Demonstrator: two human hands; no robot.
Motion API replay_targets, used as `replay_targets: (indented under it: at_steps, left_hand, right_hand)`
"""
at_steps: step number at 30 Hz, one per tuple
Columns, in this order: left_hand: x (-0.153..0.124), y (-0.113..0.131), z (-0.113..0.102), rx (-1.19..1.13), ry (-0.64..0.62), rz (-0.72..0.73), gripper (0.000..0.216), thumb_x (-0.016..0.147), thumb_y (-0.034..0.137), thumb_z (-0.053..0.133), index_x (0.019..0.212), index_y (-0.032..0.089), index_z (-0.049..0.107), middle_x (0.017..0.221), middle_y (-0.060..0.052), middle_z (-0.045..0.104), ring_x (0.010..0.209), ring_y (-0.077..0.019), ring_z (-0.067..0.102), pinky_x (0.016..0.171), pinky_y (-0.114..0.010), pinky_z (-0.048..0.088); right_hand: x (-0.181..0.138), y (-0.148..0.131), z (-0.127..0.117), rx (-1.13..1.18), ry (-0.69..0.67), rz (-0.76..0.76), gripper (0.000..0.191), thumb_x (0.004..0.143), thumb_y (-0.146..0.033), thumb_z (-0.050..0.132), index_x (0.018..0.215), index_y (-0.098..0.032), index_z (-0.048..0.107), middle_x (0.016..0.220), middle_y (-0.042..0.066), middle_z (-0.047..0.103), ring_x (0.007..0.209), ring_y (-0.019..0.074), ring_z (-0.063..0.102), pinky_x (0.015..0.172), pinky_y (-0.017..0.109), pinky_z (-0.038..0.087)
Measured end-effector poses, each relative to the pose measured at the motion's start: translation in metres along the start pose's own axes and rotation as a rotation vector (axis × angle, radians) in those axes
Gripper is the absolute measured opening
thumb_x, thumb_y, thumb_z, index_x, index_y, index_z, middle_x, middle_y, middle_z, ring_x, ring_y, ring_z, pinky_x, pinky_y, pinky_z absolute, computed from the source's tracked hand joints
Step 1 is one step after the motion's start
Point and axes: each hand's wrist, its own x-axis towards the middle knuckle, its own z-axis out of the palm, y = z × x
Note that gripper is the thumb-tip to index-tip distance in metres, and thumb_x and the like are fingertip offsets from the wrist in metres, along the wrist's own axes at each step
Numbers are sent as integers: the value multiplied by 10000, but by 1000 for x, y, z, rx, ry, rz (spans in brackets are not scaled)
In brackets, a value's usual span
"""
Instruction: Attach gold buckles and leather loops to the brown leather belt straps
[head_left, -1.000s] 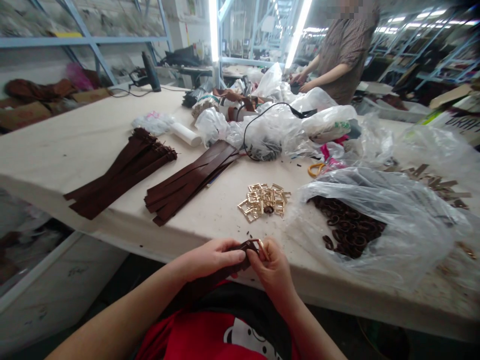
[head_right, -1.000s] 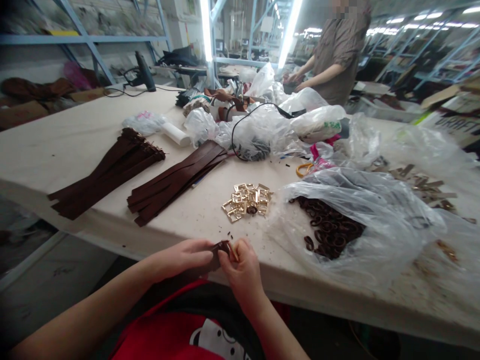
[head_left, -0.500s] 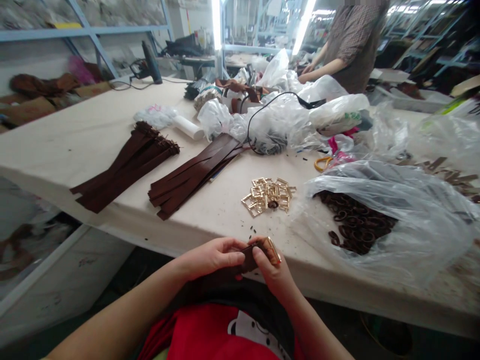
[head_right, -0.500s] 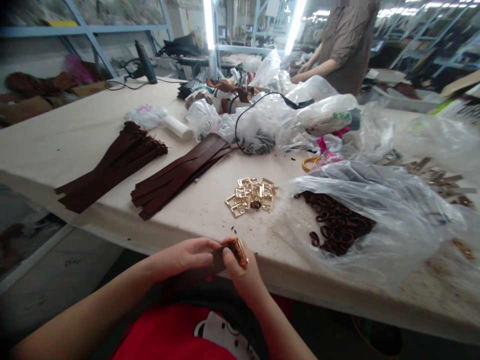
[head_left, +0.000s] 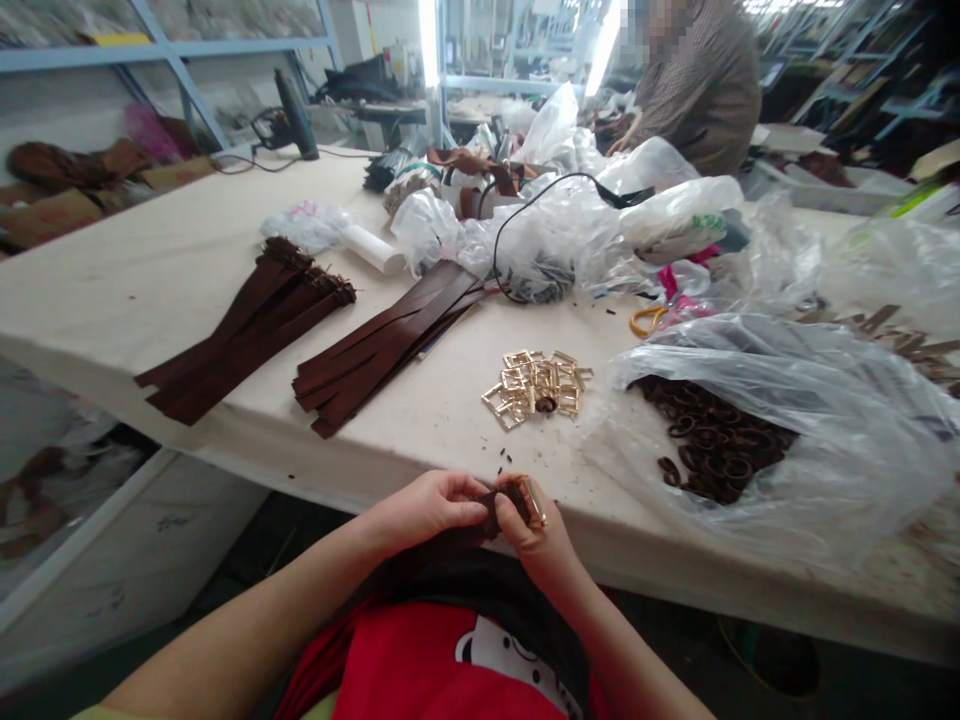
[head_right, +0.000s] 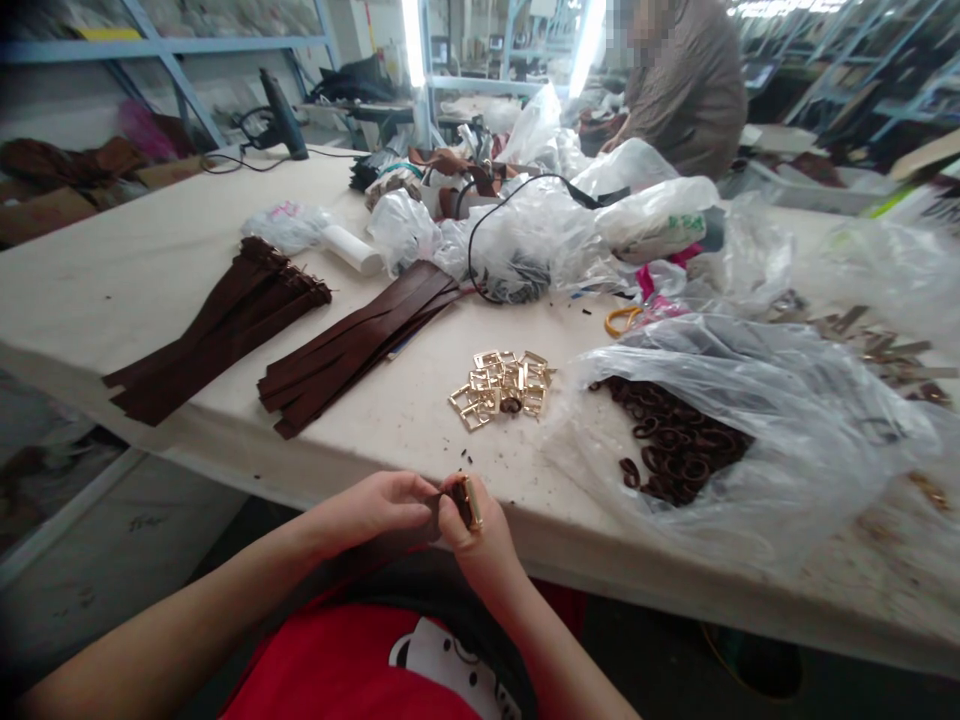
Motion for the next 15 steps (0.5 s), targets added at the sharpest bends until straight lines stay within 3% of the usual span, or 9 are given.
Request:
replay_targets:
  at_steps: [5, 8, 15]
  left_hand:
    - [-8, 4, 1, 88, -1, -30, 292, 658, 205, 604, 938, 122, 615, 890, -35, 677, 823, -175, 597, 772, -281, 438]
    - [-13, 7, 0, 94, -76, -27, 341, 677, 190, 575, 1013, 136, 600, 959, -30, 670, 877, -174, 591, 808, -282, 425]
    - [-6, 3, 4, 60, -41, 31, 329, 693, 201, 572, 1012, 126, 595, 979, -45, 665, 902, -177, 585, 819, -278, 427]
  right_hand:
    - [-7, 0, -4, -6, -131, 28, 87, 784, -235, 450, 854, -195, 485, 650, -40, 482, 561, 102, 446, 533, 222, 375]
    - [-8, -1, -6, 15, -147, 42, 75, 790, -229, 441, 844, -195, 480, 645, -44, 464, 567, 100, 434, 538, 223, 366]
    - [-11, -3, -7, 85, -149, 25, 107, 797, -254, 450, 882, -198, 487, 682, -34, 474, 601, 108, 438, 555, 229, 374]
